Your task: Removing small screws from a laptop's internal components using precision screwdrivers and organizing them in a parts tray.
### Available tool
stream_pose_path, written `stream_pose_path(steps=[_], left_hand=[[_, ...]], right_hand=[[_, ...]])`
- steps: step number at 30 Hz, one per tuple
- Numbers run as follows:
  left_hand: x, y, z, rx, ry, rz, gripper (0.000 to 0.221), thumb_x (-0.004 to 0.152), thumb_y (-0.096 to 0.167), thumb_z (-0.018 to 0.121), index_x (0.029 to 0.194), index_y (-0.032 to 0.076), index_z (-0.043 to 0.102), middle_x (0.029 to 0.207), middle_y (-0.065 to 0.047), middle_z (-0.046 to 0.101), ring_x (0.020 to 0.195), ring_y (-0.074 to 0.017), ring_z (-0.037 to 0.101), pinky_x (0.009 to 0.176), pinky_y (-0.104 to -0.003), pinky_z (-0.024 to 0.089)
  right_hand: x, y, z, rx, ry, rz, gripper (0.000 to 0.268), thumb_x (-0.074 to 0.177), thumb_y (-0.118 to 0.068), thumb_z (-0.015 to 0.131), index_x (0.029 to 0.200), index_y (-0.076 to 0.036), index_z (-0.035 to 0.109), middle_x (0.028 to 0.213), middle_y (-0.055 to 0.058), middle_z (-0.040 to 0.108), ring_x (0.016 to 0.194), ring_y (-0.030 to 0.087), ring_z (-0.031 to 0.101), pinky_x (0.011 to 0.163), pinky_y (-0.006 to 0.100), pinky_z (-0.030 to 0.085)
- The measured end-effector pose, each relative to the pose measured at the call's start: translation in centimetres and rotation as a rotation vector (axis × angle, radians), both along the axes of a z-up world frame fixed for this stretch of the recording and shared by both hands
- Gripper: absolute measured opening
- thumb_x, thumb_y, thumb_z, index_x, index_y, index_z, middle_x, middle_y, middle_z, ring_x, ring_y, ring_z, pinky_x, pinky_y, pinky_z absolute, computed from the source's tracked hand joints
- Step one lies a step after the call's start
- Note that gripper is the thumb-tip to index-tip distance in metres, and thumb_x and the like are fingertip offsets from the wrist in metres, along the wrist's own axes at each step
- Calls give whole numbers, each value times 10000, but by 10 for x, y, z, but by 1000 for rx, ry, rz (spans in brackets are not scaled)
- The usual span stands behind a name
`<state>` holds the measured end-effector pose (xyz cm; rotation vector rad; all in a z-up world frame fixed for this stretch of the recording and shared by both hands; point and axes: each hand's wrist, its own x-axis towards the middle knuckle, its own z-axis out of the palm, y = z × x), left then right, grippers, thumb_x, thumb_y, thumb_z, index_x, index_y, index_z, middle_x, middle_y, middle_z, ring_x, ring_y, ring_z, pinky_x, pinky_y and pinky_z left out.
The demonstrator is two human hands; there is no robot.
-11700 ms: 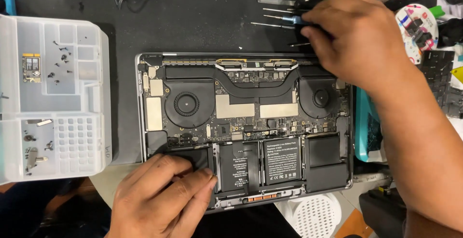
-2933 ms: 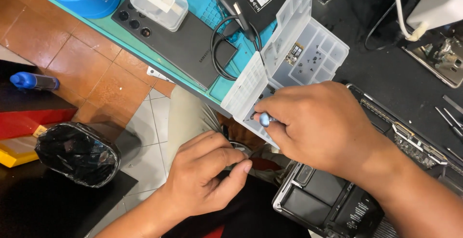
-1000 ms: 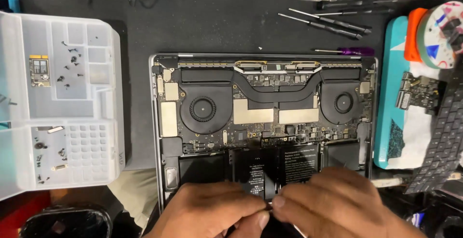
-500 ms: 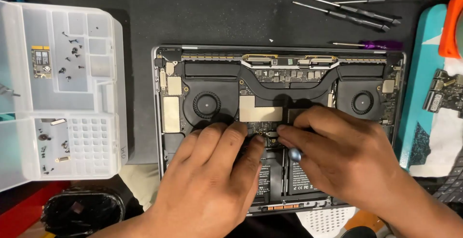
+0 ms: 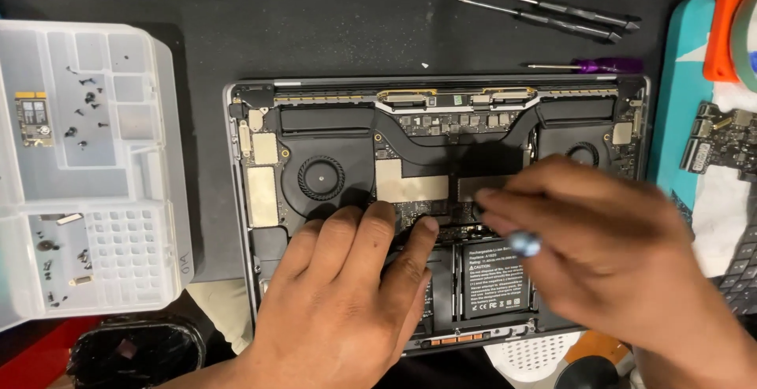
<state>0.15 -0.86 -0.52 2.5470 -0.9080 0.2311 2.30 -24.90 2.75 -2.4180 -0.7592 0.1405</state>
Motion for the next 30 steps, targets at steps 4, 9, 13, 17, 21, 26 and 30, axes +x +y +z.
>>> stream_pose_path(steps=[4, 9, 13, 17, 21, 26, 30], left_hand=[[0, 1, 0, -1, 6, -15, 336, 969, 296, 703, 1247, 111, 734, 1159, -160, 615, 959, -313, 575, 766, -424, 478], [-1, 1, 2, 14, 21, -18, 331, 973, 300, 689, 1256, 136, 739, 1151, -147, 609, 920, -297, 557, 752, -417, 477], [-1, 2, 2, 8, 28, -16, 340, 964, 311, 696, 1255, 140, 735, 1155, -143, 616, 932, -299, 574, 755, -416, 476], [-1, 5, 4, -22, 67, -30, 360, 946, 304, 744, 1253, 118, 708, 1168, -161, 625, 946, -311, 586, 775, -440, 504], [-3, 4, 3, -55, 78, -8, 312, 943, 273, 739, 1193, 86, 744, 1192, -165, 624, 1008, -329, 599, 810, -459, 512], [-4, 5, 2, -53, 70, -11, 315, 972, 277, 688, 1205, 71, 736, 1206, -159, 606, 1035, -323, 585, 814, -446, 484], [-4, 5, 0, -74, 59, -7, 308, 974, 265, 688, 1207, 70, 736, 1199, -161, 614, 1025, -327, 590, 797, -438, 469]], right_hand=[[2, -7, 23, -3, 3, -179, 243, 883, -36, 692, 1083, 97, 733, 911, 196, 703, 677, 212, 706, 549, 250, 576], [-7, -16, 23, -63, 7, -280, 241, 866, -1, 734, 1068, 130, 740, 950, 227, 680, 694, 247, 682, 590, 279, 548], [-9, -20, 19, -20, 27, -311, 253, 871, 4, 719, 1093, 125, 727, 935, 214, 683, 673, 241, 669, 564, 287, 507], [-7, -21, 6, 98, -3, -154, 290, 816, -4, 746, 1082, 104, 707, 896, 201, 703, 634, 185, 694, 514, 221, 571], [-11, 0, -12, 63, -33, -79, 235, 884, -76, 719, 1080, 53, 729, 943, 154, 716, 704, 157, 757, 604, 199, 693], [-12, 15, -20, -52, -118, -76, 215, 883, -52, 794, 1097, -53, 769, 997, 57, 650, 651, 127, 643, 548, 264, 554], [-11, 19, -21, -65, -117, -62, 167, 910, -70, 760, 1075, -45, 765, 991, 58, 642, 727, 151, 678, 600, 283, 571]])
